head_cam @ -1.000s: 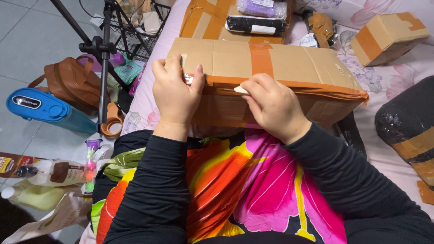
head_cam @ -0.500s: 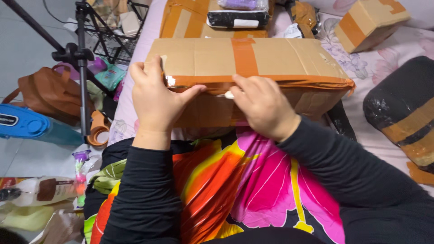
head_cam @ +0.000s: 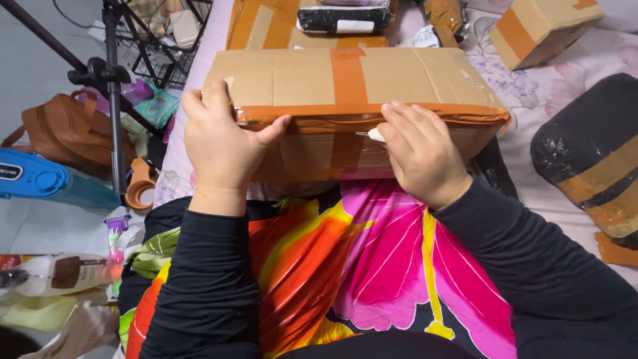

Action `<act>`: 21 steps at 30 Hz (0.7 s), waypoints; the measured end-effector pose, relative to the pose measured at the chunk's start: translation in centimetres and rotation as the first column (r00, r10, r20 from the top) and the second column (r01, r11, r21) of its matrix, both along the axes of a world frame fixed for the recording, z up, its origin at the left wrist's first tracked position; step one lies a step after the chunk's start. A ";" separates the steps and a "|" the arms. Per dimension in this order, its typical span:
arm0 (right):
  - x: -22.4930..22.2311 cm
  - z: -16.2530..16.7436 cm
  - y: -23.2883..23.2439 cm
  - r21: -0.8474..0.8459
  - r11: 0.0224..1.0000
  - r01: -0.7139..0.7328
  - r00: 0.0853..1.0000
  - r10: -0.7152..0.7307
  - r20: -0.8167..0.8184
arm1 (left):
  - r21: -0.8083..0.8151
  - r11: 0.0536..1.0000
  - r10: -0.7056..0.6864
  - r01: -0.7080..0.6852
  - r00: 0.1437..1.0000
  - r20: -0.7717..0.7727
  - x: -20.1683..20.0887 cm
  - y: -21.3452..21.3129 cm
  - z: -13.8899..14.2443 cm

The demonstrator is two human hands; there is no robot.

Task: The person sits on a bed and opens several taped cardboard parcels, using a small plastic scraper to cut the tape. They pull a yellow plastic jug and a white pouch out of one box, set items on the floor, and begin opening a larger taped box.

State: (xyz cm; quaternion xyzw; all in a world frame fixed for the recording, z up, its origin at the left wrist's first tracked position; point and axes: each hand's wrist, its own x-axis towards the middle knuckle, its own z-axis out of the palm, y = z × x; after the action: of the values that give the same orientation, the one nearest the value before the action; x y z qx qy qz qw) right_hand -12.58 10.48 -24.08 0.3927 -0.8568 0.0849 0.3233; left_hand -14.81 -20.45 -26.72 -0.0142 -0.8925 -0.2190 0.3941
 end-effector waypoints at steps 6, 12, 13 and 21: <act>0.5 0.2 0.1 -0.009 1.000 -0.021 0.999 0.021 0.030 | 0.009 1.000 -0.019 0.019 0.999 0.045 0.6 0.3 0.9; 1.4 -0.7 -2.5 0.071 0.997 -0.039 0.999 0.038 0.026 | 0.012 1.000 0.019 -0.021 0.992 0.123 1.0 0.2 1.1; 1.2 -0.9 -2.9 0.052 0.998 -0.029 0.999 0.027 0.036 | 0.013 1.000 0.014 -0.015 0.994 0.111 1.0 0.1 1.0; 0.7 -0.9 -4.2 -0.002 0.997 -0.078 0.992 0.078 0.098 | 0.002 1.000 -0.027 0.027 0.996 0.081 0.6 -0.5 0.5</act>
State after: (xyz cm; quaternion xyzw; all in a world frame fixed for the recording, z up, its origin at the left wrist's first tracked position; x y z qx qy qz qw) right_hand -11.86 6.29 -24.97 0.4217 -0.8556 0.1158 0.2769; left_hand -14.26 -20.96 -26.27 -0.0173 -0.9073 -0.2251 0.3546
